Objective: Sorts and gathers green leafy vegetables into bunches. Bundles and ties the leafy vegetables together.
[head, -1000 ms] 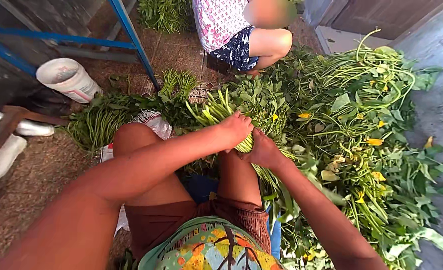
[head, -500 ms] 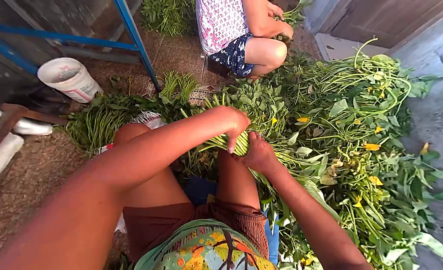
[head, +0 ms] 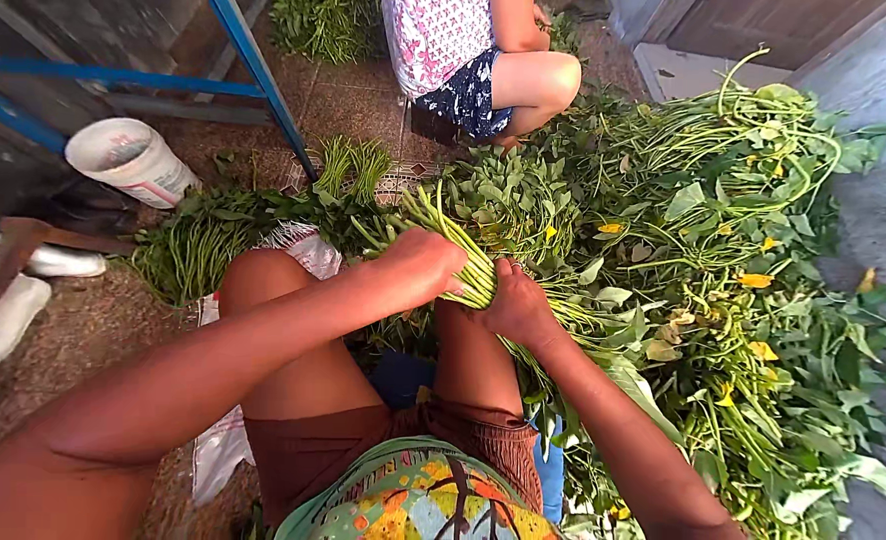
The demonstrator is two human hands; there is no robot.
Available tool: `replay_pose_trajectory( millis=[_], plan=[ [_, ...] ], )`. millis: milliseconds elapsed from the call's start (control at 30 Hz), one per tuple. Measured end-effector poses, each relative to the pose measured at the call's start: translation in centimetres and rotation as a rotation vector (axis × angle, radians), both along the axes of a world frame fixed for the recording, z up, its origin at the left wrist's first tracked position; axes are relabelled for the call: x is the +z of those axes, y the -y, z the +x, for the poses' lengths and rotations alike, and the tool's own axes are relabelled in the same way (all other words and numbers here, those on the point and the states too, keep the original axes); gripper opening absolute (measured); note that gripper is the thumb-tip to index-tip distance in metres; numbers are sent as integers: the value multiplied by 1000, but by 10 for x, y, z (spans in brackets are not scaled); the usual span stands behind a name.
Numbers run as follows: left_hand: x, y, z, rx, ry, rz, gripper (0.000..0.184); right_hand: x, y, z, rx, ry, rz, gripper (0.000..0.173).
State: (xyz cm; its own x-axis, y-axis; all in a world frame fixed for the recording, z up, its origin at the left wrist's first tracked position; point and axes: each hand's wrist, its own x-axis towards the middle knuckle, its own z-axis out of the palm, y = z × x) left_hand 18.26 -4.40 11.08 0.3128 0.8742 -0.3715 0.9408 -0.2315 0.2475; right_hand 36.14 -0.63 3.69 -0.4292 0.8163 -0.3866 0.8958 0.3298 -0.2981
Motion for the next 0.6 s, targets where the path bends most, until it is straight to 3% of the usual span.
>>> replay_pose_trajectory(
  millis=[100,200,333,367,500,600],
  plan=[
    [-16,4,-3,135,146,156,22,0,2,-1,-29,27,10,87],
    [-40,14,-9,-59,199,520,18,0,5,-1,-22,40,24,88],
    [-36,25,-8,-204,1,539,9,2,4,-3,-22,61,13,88],
    [-34,26,-8,-227,-53,546,16,3,4,-4,-22,68,9,88],
    [-51,13,-24,-458,-35,970,15,5,4,-7,-19,71,-3,88],
    [-70,13,-43,-591,-1,1083,19,6,2,-7,-24,75,-20,93]
  ],
)
